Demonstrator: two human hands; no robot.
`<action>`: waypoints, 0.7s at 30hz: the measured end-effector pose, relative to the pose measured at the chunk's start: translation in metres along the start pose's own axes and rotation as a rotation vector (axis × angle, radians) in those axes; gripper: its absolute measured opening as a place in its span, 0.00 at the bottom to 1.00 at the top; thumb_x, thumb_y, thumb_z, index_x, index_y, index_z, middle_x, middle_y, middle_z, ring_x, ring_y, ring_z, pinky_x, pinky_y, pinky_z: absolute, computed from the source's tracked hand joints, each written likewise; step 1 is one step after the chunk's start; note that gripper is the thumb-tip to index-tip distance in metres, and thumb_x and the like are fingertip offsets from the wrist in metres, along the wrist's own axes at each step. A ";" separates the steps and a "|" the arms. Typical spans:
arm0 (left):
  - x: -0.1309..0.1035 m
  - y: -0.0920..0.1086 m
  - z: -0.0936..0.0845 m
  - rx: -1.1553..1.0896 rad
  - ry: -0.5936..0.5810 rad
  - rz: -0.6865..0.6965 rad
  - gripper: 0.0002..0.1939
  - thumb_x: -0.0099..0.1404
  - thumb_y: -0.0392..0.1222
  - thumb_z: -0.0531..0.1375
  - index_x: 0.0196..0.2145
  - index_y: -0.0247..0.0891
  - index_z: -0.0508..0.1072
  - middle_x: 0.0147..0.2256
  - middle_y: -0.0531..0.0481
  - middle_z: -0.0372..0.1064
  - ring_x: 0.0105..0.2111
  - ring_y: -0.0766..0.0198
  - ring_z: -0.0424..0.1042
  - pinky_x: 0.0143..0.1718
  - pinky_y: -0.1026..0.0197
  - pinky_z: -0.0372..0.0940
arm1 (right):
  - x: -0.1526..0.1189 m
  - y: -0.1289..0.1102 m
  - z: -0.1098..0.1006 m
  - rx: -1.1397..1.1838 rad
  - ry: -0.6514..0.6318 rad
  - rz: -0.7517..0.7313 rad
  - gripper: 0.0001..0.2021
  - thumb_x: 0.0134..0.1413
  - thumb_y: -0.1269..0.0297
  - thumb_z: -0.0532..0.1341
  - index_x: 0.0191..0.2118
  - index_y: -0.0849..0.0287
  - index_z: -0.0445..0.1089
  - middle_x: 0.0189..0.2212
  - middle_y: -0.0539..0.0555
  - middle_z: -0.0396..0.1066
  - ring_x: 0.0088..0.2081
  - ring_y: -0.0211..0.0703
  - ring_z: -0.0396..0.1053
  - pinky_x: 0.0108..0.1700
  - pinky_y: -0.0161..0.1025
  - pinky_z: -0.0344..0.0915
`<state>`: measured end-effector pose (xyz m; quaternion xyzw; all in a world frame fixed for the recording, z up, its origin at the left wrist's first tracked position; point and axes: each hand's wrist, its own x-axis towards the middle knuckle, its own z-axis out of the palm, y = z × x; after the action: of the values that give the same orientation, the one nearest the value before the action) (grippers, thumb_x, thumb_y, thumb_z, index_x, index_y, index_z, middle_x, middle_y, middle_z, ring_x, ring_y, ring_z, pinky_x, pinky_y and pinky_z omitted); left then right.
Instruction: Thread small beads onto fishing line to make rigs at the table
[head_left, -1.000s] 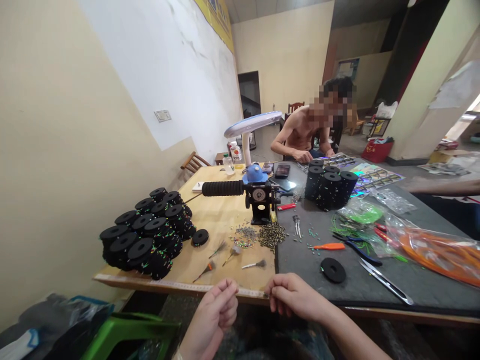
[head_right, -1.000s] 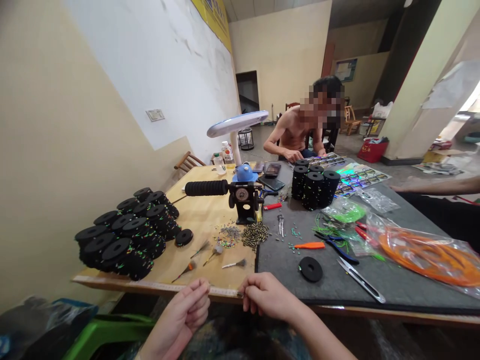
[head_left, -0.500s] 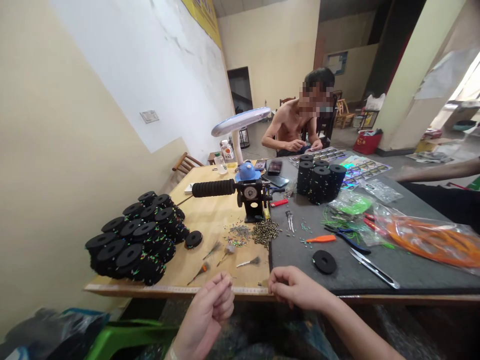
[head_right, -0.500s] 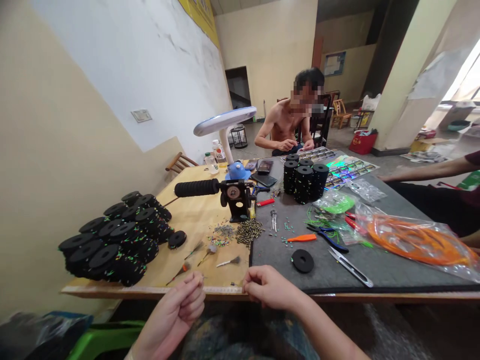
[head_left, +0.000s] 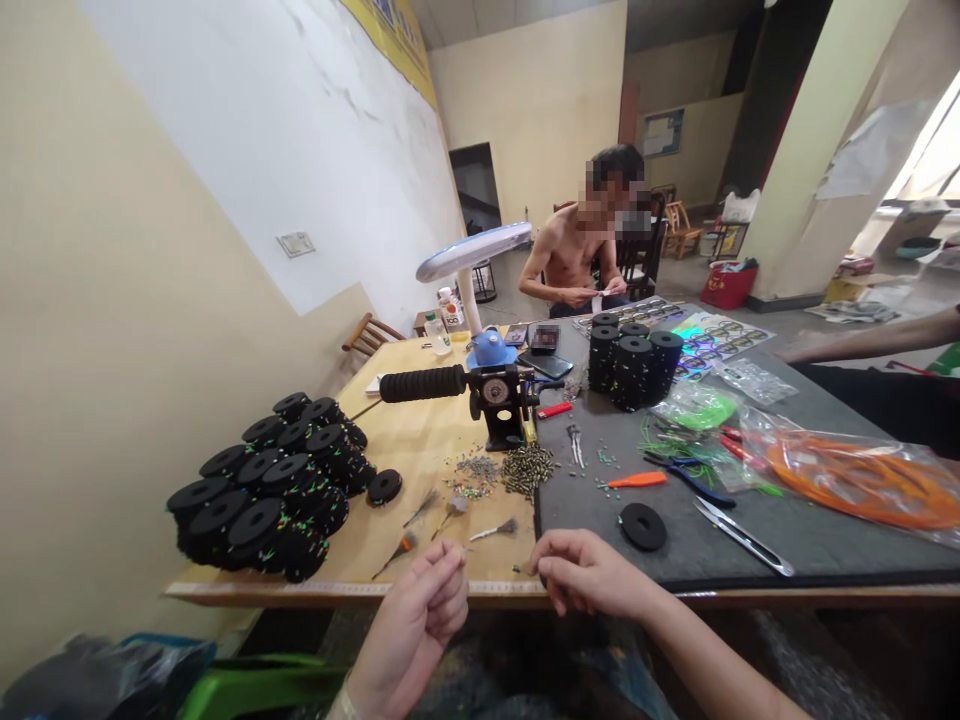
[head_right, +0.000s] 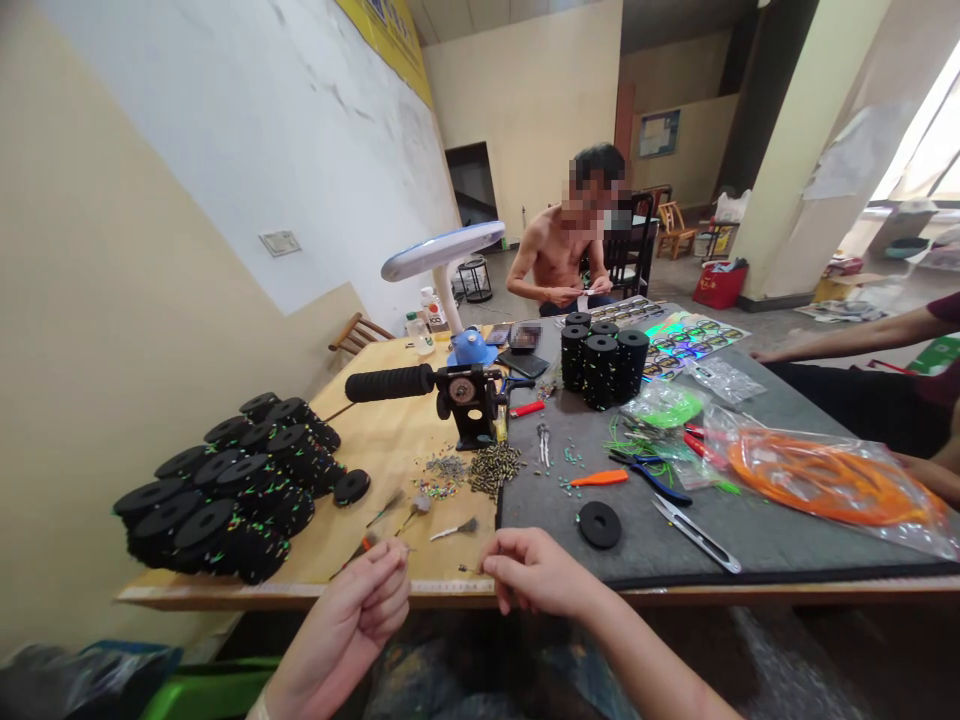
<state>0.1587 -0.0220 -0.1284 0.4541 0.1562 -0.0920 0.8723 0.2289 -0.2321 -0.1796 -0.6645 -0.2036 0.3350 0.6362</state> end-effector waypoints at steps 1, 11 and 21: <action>0.000 0.000 0.000 0.000 0.003 0.003 0.21 0.48 0.46 0.72 0.26 0.36 0.63 0.17 0.66 0.41 0.16 0.79 0.38 0.17 0.71 0.37 | 0.000 0.000 0.000 0.011 -0.005 0.001 0.12 0.54 0.56 0.57 0.35 0.60 0.67 0.14 0.43 0.66 0.12 0.27 0.51 0.15 0.25 0.49; 0.001 0.002 -0.002 -0.008 0.006 0.011 0.22 0.49 0.45 0.72 0.24 0.36 0.61 0.17 0.65 0.42 0.16 0.78 0.39 0.17 0.71 0.37 | 0.001 0.001 -0.001 0.013 -0.015 -0.003 0.10 0.51 0.61 0.55 0.35 0.61 0.68 0.13 0.42 0.65 0.13 0.28 0.51 0.16 0.26 0.47; 0.003 -0.001 -0.005 0.016 0.000 0.009 0.22 0.49 0.47 0.72 0.25 0.37 0.61 0.17 0.66 0.41 0.16 0.78 0.37 0.17 0.71 0.35 | 0.003 0.003 0.004 -0.080 0.049 -0.066 0.09 0.51 0.60 0.58 0.33 0.60 0.69 0.12 0.40 0.56 0.13 0.30 0.55 0.17 0.27 0.47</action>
<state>0.1600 -0.0183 -0.1327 0.4618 0.1533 -0.0894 0.8691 0.2278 -0.2277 -0.1832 -0.6904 -0.2231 0.2892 0.6244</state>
